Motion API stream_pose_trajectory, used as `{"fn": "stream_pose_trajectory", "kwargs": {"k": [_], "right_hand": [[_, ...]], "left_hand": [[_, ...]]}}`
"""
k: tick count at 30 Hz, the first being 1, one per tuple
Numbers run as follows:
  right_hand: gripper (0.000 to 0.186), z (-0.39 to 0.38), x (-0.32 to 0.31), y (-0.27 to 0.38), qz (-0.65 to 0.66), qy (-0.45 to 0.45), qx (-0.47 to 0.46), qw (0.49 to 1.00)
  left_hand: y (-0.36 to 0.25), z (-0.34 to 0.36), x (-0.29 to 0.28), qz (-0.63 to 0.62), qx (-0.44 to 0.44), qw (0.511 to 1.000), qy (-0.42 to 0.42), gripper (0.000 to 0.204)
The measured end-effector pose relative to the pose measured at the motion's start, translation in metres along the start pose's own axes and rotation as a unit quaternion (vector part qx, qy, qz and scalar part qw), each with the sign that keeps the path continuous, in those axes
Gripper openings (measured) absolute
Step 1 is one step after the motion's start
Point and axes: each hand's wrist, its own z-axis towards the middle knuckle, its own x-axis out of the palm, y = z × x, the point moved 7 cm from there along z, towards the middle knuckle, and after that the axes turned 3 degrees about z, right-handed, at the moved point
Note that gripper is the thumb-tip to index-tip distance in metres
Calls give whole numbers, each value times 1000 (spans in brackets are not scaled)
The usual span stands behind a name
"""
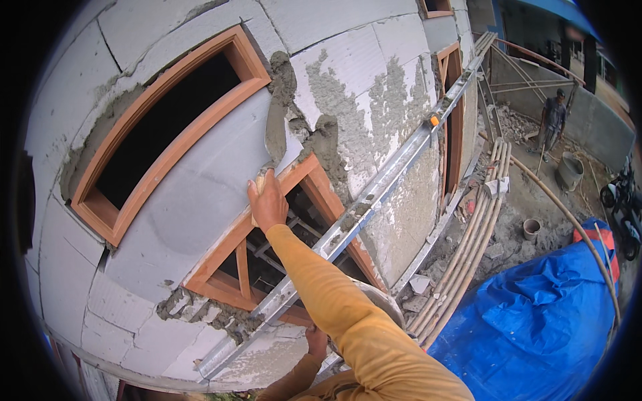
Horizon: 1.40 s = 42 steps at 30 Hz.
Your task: The person applies cement mortar to a wall using a trowel and bucket, smoothing the surface around a window frame. The person repeatedly scoops mortar, applies it to the wall, and levels it with the trowel.
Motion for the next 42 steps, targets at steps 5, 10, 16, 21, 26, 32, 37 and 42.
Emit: {"fn": "stream_pose_trajectory", "kwargs": {"k": [5,10,16,21,26,32,37,42], "right_hand": [[51,19,-25,7,-97,54,15,994],[43,18,-56,9,-131,87,-17,987],[41,2,-87,-5,-116,84,-66,987],[40,-15,-102,-15,-75,47,-100,991],[44,75,-107,-23,-3,-6,-89,996],[39,106,-62,-6,248,44,91,963],[28,86,-43,17,276,69,79,955],[25,68,-49,25,332,149,135,922]], "left_hand": [[5,1,-5,64,38,997,6,32],[8,-4,-12,133,-24,991,5,21],[3,-2,-13,103,-28,994,24,20],[9,4,-15,102,-3,995,14,20],[2,1,-10,70,-20,997,20,21],[-14,-7,-3,52,-12,998,20,21],[-6,-10,-13,46,-8,999,-17,32],[3,-10,-20,88,-15,996,-21,30]]}}
